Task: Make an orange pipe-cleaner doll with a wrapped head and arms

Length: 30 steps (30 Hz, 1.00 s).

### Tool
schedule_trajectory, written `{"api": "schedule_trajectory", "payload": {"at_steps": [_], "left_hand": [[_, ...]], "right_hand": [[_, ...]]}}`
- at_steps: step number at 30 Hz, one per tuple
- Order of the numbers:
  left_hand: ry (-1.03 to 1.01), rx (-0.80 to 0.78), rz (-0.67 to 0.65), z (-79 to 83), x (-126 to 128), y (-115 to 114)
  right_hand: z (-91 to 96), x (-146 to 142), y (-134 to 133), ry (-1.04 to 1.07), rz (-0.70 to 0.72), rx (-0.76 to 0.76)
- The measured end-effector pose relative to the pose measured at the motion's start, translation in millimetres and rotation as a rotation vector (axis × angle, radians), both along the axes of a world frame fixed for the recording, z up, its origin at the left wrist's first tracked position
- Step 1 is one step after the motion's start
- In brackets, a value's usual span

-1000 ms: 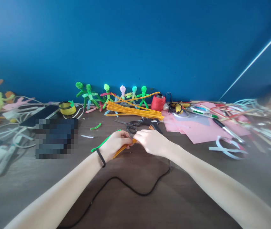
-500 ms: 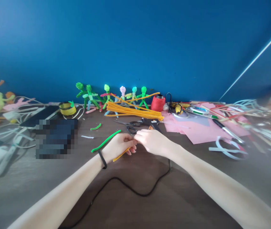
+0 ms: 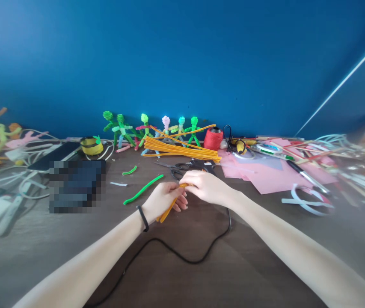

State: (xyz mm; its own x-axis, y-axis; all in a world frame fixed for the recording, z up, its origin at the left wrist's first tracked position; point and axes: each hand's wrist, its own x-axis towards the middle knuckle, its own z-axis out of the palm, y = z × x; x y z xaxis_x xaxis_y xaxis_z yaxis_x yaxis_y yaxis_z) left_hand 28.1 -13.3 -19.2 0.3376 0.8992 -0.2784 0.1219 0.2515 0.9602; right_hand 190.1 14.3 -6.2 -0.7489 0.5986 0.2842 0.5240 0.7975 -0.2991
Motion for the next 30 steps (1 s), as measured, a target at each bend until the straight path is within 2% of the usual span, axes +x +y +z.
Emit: {"api": "schedule_trajectory", "payload": {"at_steps": [5,9,11,15,19,24,26,30], "left_hand": [[-0.093,0.042,0.055,-2.1,0.6,-0.2],[-0.185,0.041,0.146,-2.6,1.3,1.1],[-0.241,0.039,0.201,-3.4,1.5,2.4],[-0.345,0.039,0.282,-6.0,2.3,3.1],[-0.378,0.142,0.34,-7.2,5.1,-1.7],[-0.273,0.31,0.369,-8.4,7.7,-7.6],[-0.211,0.401,0.37,-10.5,7.4,-9.6],[-0.061,0.56,0.318,-13.3,5.9,-16.6]], "right_hand": [[-0.1,0.5,0.0,0.309,-0.061,-0.16],[-8.7,-1.5,1.5,0.57,-0.147,-0.396],[-15.6,-3.8,3.3,0.648,-0.18,-0.493],[-27.8,-10.7,4.7,0.672,-0.261,-0.551],[-32.8,-16.2,2.4,0.621,-0.288,-0.496],[-32.2,-23.3,-1.0,0.47,-0.099,-0.215],[-31.7,-29.4,-1.3,0.387,-0.028,-0.152],[-31.5,-45.6,2.2,0.188,-0.039,-0.099]]}}
